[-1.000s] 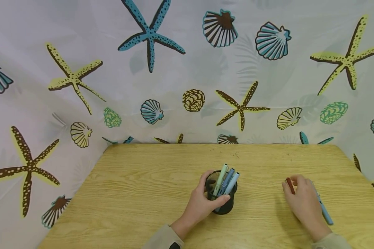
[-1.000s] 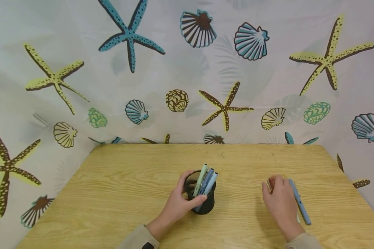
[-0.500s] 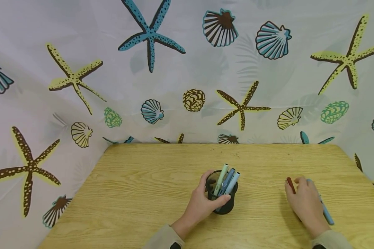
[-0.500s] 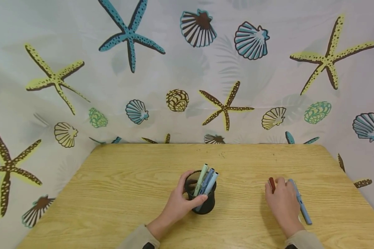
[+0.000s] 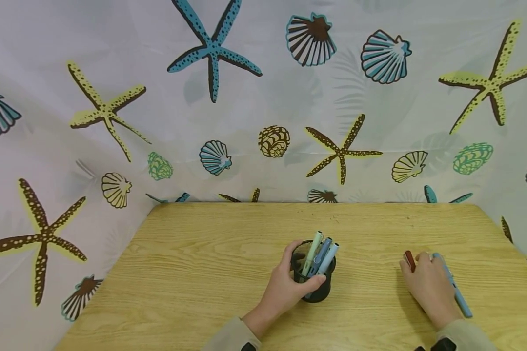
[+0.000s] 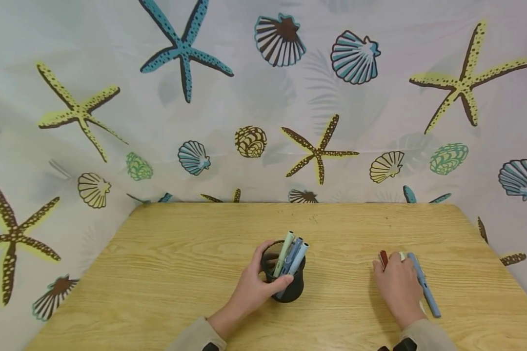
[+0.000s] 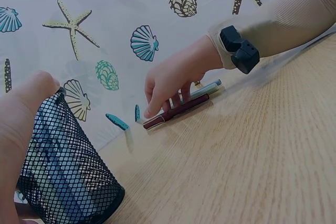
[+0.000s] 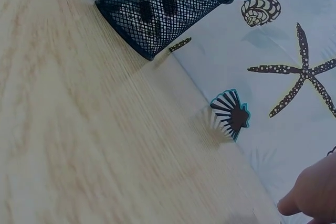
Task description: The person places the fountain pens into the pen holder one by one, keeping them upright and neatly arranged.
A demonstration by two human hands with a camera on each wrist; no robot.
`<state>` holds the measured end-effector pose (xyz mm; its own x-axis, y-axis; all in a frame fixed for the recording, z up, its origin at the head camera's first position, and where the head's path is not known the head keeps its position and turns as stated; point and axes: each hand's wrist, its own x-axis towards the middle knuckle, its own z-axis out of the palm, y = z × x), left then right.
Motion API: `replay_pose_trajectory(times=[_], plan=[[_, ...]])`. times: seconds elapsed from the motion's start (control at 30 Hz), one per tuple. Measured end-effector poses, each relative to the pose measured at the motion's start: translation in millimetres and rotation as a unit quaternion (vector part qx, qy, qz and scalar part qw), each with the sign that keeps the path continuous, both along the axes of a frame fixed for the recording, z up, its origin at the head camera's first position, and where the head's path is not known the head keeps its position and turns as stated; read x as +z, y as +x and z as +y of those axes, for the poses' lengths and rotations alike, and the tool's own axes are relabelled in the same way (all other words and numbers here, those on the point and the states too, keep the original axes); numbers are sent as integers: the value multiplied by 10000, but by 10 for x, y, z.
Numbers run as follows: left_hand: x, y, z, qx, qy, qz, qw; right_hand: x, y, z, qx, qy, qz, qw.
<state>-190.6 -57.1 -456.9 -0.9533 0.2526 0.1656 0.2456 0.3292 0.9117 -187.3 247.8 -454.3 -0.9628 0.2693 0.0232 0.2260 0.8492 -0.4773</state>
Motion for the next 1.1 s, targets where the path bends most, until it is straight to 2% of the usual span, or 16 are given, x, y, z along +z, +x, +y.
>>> replay_pose_trajectory(times=[0.33,0.57,0.8,0.93,1.1], plan=[[-26,-4,1,17,-42,74,10000,-50,-109,-12,-260,-88,-535,9982],[-25,-9,-1,20,-39,88,10000,-50,-150,-11,-196,-98,-706,9973],[-18,-4,-2,28,-34,92,9999,-82,-160,6,-60,-92,-270,9996],[-9,-3,-1,12,-8,51,10000,-91,-148,7,-203,-126,-3,9997],[-15,-1,4,33,-21,-22,10000,-101,-127,14,-278,-159,73,9995]])
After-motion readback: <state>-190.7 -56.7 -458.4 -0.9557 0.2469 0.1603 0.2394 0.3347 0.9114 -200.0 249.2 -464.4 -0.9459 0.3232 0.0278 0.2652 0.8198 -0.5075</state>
